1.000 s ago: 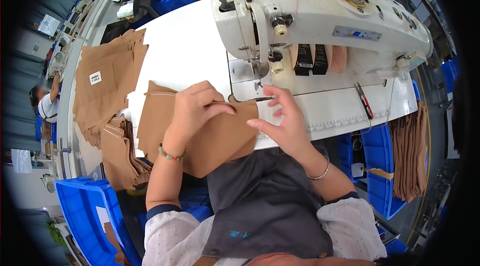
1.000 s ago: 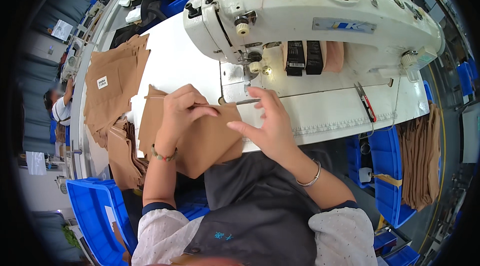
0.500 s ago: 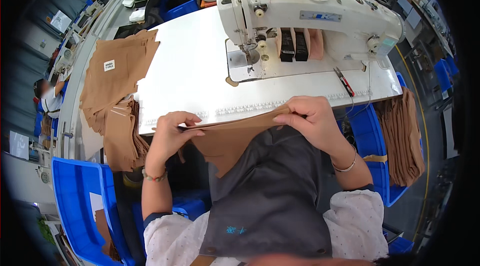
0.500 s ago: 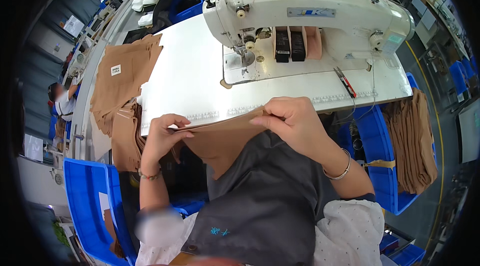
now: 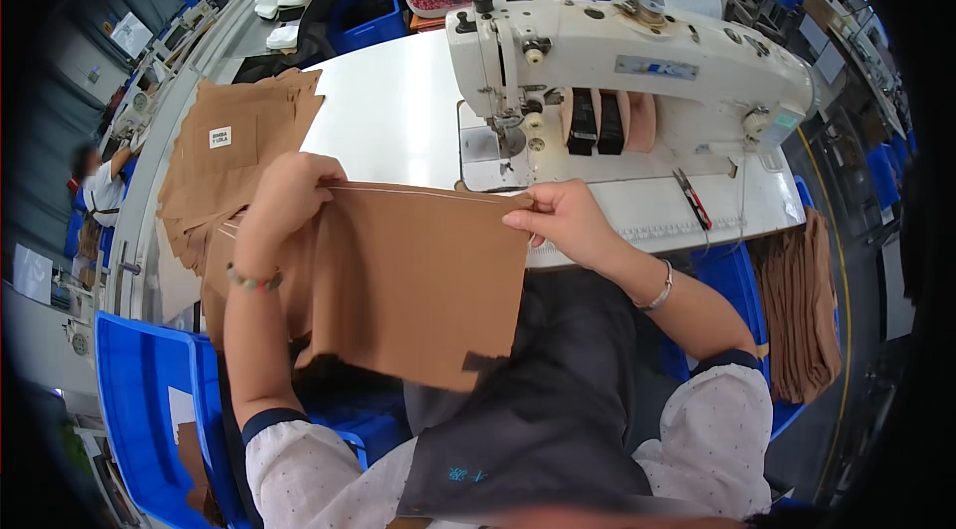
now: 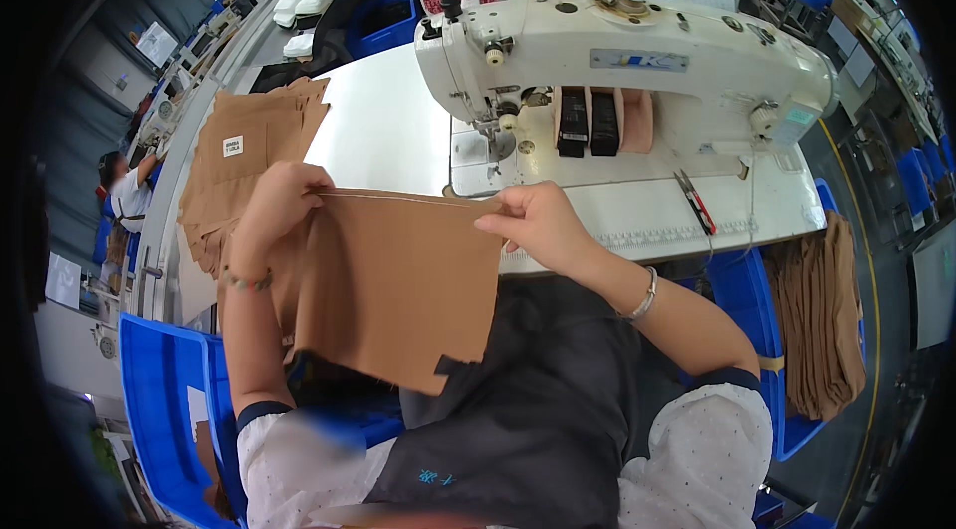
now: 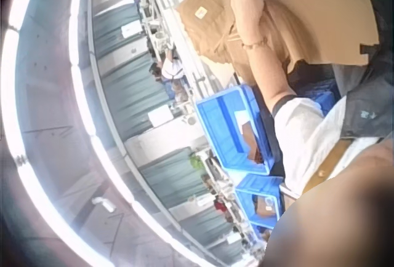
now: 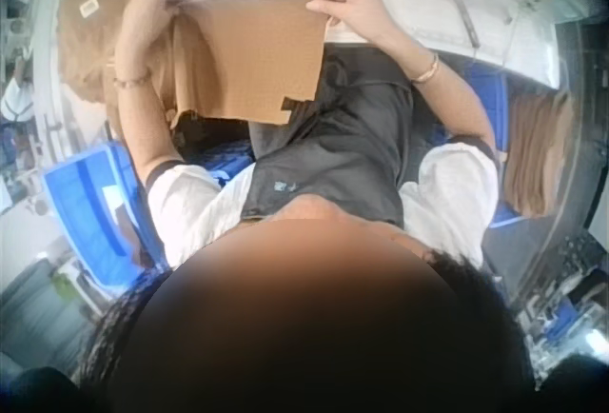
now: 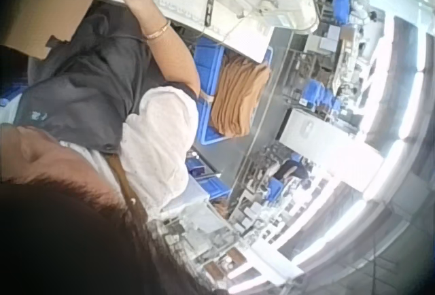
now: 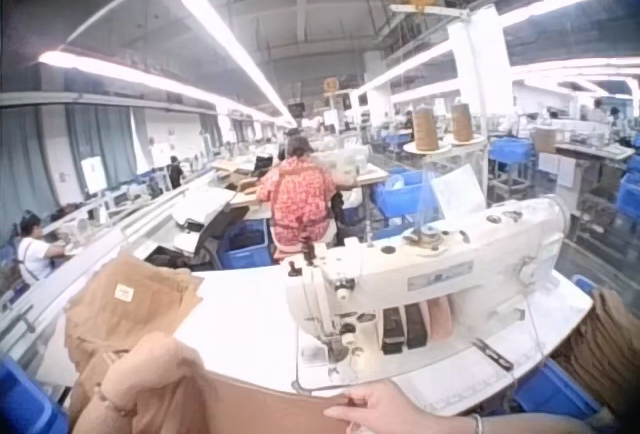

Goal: Sewing brand labels onto fabric using an industrial sewing machine.

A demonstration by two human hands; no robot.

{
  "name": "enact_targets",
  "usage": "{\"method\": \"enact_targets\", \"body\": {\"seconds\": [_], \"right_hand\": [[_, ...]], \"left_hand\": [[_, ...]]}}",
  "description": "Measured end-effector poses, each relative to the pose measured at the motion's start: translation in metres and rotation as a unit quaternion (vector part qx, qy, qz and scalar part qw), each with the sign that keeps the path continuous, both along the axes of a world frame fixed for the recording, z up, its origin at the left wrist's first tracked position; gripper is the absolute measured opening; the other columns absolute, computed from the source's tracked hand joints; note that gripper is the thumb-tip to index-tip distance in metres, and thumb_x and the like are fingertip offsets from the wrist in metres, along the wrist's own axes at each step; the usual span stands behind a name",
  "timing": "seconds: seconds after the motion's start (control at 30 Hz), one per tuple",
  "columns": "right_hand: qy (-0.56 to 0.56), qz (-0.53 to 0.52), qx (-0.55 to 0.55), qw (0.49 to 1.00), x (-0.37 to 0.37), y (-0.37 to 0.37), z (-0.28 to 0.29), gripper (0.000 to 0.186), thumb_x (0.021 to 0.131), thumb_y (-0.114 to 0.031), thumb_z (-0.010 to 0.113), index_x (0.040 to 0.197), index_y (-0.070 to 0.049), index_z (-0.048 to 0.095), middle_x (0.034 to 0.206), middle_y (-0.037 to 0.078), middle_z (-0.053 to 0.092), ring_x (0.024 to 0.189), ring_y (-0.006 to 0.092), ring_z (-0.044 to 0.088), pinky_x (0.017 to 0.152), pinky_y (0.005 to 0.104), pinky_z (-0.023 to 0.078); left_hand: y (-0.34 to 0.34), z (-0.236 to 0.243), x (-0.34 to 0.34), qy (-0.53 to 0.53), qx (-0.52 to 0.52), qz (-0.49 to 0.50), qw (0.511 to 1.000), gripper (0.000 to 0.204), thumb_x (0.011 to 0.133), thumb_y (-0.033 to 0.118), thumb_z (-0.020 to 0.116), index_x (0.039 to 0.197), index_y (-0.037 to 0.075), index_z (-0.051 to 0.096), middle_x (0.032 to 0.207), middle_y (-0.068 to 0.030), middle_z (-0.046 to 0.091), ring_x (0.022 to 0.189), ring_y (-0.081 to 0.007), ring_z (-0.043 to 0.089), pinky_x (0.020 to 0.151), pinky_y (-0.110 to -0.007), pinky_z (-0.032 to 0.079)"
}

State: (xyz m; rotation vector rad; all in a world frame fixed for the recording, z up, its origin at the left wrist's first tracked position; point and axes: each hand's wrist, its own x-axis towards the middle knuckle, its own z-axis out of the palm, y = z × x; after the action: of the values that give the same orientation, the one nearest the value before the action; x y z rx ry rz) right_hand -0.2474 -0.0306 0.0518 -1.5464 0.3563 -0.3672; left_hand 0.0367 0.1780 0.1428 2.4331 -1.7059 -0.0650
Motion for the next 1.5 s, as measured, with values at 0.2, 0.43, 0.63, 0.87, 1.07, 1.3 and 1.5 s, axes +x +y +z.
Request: {"method": "enact_targets", "body": {"seconds": [0.2,0.43,0.63,0.87,1.07,1.3,1.5], "right_hand": [[0.096,0.048,-0.062,0.992,0.058,-0.058,-0.048,0.019,0.090,-0.013,0.074,0.083,0.004,0.069,0.068,0.002,0.066,0.061,0.0054,0.061,0.053,0.0232,0.051],[0.079,0.037,0.006,0.996,0.061,-0.069,-0.052,0.018,0.091,-0.012,0.072,0.085,0.004,0.067,0.070,0.000,0.064,0.063,0.0035,0.058,0.056,0.0218,0.048],[0.054,0.055,-0.037,0.996,0.057,-0.072,-0.062,0.016,0.092,-0.011,0.071,0.086,0.003,0.067,0.070,-0.003,0.063,0.064,0.0011,0.055,0.055,0.0204,0.044],[0.023,0.033,0.038,0.998,0.060,-0.062,-0.059,0.015,0.092,-0.010,0.072,0.084,0.002,0.067,0.066,-0.005,0.058,0.061,0.0003,0.049,0.054,0.0210,0.039],[0.028,0.043,-0.036,0.998,0.053,-0.061,-0.055,0.014,0.090,-0.009,0.073,0.084,0.002,0.067,0.067,-0.005,0.058,0.061,0.0004,0.048,0.053,0.0212,0.038],[-0.005,0.066,0.077,0.995,0.055,-0.059,-0.057,0.009,0.093,-0.005,0.070,0.094,0.003,0.068,0.076,-0.003,0.065,0.068,0.0008,0.057,0.057,0.0203,0.045],[-0.004,0.073,0.111,0.991,0.055,-0.063,-0.055,0.012,0.094,-0.004,0.069,0.103,0.005,0.069,0.085,0.000,0.069,0.076,0.0023,0.063,0.064,0.0198,0.049]], "left_hand": [[-0.084,-0.067,0.026,-0.087,0.020,-0.036,0.995,0.030,0.072,0.006,0.077,0.101,0.006,0.073,0.101,-0.0123,0.073,0.095,-0.0314,0.068,0.081,-0.042,0.054],[-0.133,-0.092,-0.052,0.213,-0.109,-0.150,0.959,0.025,0.075,0.010,0.083,0.097,0.005,0.071,0.099,-0.0071,0.073,0.087,-0.0270,0.070,0.075,-0.034,0.057],[-0.134,-0.121,-0.058,0.015,-0.291,-0.190,0.937,0.014,0.076,0.014,0.084,0.087,0.010,0.075,0.091,-0.0028,0.076,0.076,-0.0176,0.071,0.066,-0.028,0.056],[-0.141,-0.126,-0.065,-0.007,-0.346,-0.211,0.914,0.010,0.081,0.009,0.079,0.090,0.007,0.074,0.092,-0.0039,0.075,0.072,-0.0179,0.070,0.061,-0.029,0.055],[-0.142,-0.130,-0.064,0.162,-0.278,-0.149,0.935,0.006,0.094,0.007,0.067,0.094,0.002,0.063,0.080,-0.0074,0.064,0.071,-0.0218,0.061,0.068,-0.032,0.050],[-0.138,-0.114,-0.056,0.410,-0.104,-0.057,0.904,0.020,0.105,0.016,0.056,0.094,0.000,0.058,0.076,-0.0034,0.054,0.073,-0.0116,0.047,0.069,-0.027,0.044],[-0.133,-0.115,-0.058,0.452,-0.148,-0.108,0.873,0.014,0.100,0.015,0.065,0.095,0.002,0.061,0.086,-0.0004,0.062,0.083,-0.0082,0.056,0.076,-0.024,0.048]]}}
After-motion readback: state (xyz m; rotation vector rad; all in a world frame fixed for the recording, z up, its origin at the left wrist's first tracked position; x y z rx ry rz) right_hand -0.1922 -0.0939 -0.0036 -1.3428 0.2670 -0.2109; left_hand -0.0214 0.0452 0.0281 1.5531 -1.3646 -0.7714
